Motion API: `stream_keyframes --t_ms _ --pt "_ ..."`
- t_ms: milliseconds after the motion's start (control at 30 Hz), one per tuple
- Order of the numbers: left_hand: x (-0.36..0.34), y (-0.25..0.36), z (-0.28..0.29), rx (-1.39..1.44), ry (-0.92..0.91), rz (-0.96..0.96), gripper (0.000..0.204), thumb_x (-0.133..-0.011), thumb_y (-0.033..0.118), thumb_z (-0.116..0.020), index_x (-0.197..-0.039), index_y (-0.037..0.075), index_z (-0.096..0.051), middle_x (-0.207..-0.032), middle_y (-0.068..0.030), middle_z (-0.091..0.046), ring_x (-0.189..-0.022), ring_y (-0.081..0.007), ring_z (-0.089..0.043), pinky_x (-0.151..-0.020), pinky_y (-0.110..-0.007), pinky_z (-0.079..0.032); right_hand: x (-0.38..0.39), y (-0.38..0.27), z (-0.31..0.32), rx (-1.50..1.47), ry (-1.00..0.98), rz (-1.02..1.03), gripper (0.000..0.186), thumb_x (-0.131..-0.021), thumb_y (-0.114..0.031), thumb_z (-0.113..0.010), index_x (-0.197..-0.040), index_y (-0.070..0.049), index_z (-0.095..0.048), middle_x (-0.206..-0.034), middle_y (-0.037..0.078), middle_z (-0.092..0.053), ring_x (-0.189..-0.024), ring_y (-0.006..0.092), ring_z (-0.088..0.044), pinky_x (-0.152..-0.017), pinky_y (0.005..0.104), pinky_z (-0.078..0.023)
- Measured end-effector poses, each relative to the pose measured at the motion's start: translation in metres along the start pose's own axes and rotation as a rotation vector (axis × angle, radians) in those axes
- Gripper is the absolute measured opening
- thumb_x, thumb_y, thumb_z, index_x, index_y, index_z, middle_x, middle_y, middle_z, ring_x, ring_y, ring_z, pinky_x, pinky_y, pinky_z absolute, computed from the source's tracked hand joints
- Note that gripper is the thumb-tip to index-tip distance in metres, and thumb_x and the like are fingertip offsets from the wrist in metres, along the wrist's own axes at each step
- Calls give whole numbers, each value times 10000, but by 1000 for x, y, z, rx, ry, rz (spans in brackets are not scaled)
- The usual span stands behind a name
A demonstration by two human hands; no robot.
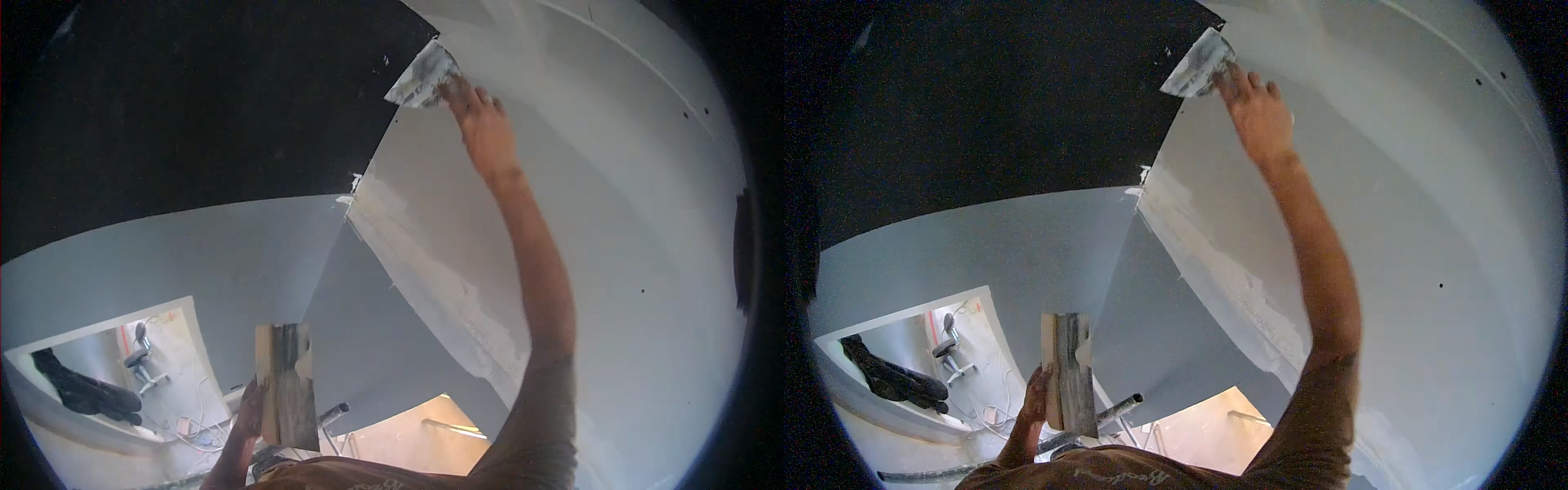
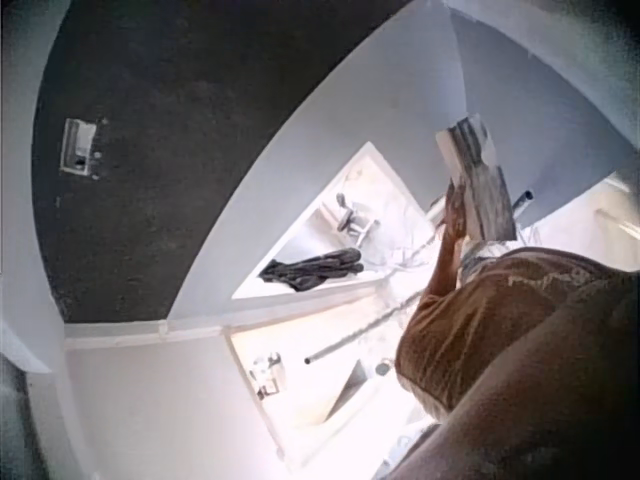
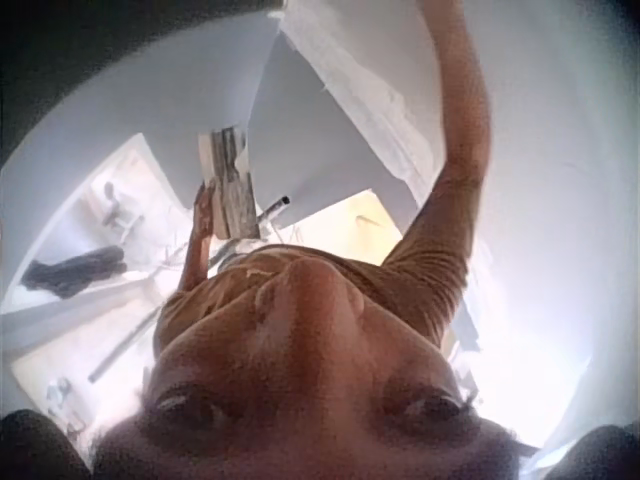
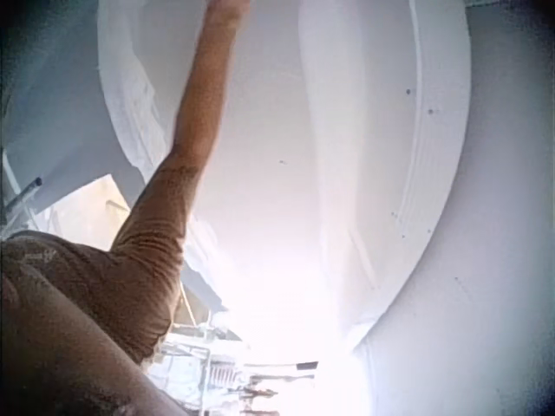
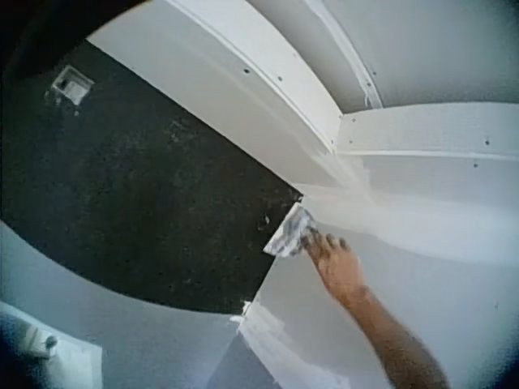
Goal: The person scoops joint compound from a container with a putty knife and spreads it along the drywall ceiling seams, smoothing the compound with the putty knife.
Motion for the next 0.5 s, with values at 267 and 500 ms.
stream_keyframes --t_ms 267,500 --pt "0 -11 20 -55 110 -55 433 -1012 280 -581 -1359 28 -514 -1208 -96 -648 -1079 -220 -635 -902 -374 -533 -75 55 -72 235 -217 247 396 -923 -112 -586 -1318 -130 -586 -1308 94 -572 -1216 242 -574 -992 413 -517" --pt "-8 -38 103 -453 66 -160 601 -1006 338 -582 -1485 24 -398 -1335 -98 -567 -1182 -201 -569 -1009 -346 -472 -98 58 -99 289 -254 241 381 -931 -131 -571 -1311 -130 -592 -1332 103 -556 -1165 234 -611 -926 371 -557"
Point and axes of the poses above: each hand's wrist, its own x-axis away from the middle knuckle, its own z-axis out of the back of the hand, y = z × x, the point moved 1 cm from there along -x, towards the middle knuckle
